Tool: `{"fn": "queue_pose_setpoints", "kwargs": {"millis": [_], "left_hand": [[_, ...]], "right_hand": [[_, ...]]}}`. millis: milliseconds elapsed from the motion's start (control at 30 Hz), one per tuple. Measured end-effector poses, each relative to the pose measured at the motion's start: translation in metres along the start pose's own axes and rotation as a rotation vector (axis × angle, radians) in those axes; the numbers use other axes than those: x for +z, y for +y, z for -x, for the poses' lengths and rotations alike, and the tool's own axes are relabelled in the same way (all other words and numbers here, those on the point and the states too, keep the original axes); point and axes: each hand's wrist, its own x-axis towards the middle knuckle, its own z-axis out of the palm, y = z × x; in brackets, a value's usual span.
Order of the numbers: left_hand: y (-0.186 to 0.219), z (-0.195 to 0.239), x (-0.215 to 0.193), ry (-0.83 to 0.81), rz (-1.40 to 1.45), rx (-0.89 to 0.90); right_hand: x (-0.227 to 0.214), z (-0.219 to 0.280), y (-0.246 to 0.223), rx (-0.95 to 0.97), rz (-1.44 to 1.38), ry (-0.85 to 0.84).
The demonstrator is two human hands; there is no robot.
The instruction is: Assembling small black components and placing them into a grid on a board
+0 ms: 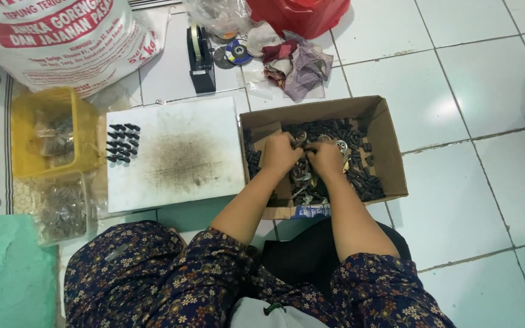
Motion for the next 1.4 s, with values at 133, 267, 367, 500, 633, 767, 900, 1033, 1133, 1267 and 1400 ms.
{"fn": "queue_pose_setpoints", "kwargs": {"millis": [133, 267, 367, 500, 633, 767, 900, 1033, 1133, 1267, 1400], "left_hand": [[-0.001, 0.020, -0.008, 0.023, 0.138, -0.088], [-0.015, 0.028, 0.000, -0.007, 0.386, -0.206], [-0.012, 0.032, -0.002, -0.071, 0.553, -0.296], [0.007, 0.049, -0.029, -0.124, 0.713, -0.346], [0.027, 0.079, -0.069, -0.143, 0.786, -0.338], [0.017, 0.104, -0.084, -0.052, 0.799, -0.251], [0.008, 0.126, -0.101, 0.013, 0.734, -0.232], [0.008, 0.144, -0.107, 0.058, 0.799, -0.249], [0.013, 0.149, -0.108, 0.066, 0.825, -0.255], [0.019, 0.151, -0.108, 0.066, 0.862, -0.259], [0.014, 0.149, -0.101, 0.088, 0.908, -0.259]], "right_hand": [[-0.006, 0.005, -0.016, -0.052, 0.054, -0.005], [0.006, 0.001, -0.017, -0.070, 0.137, 0.016], [0.010, 0.000, -0.013, -0.103, 0.167, 0.045], [0.014, 0.002, -0.010, -0.072, 0.140, 0.069], [-0.003, 0.007, -0.015, -0.015, 0.007, 0.130], [-0.029, 0.037, -0.044, -0.039, -0.576, 0.128], [-0.065, 0.093, -0.098, -0.067, -0.905, 0.103], [-0.067, 0.114, -0.113, -0.128, -0.943, 0.096], [-0.066, 0.119, -0.112, -0.208, -0.894, 0.130], [-0.069, 0.127, -0.116, -0.260, -0.845, 0.186], [-0.069, 0.127, -0.118, -0.368, -0.761, 0.270]]}}
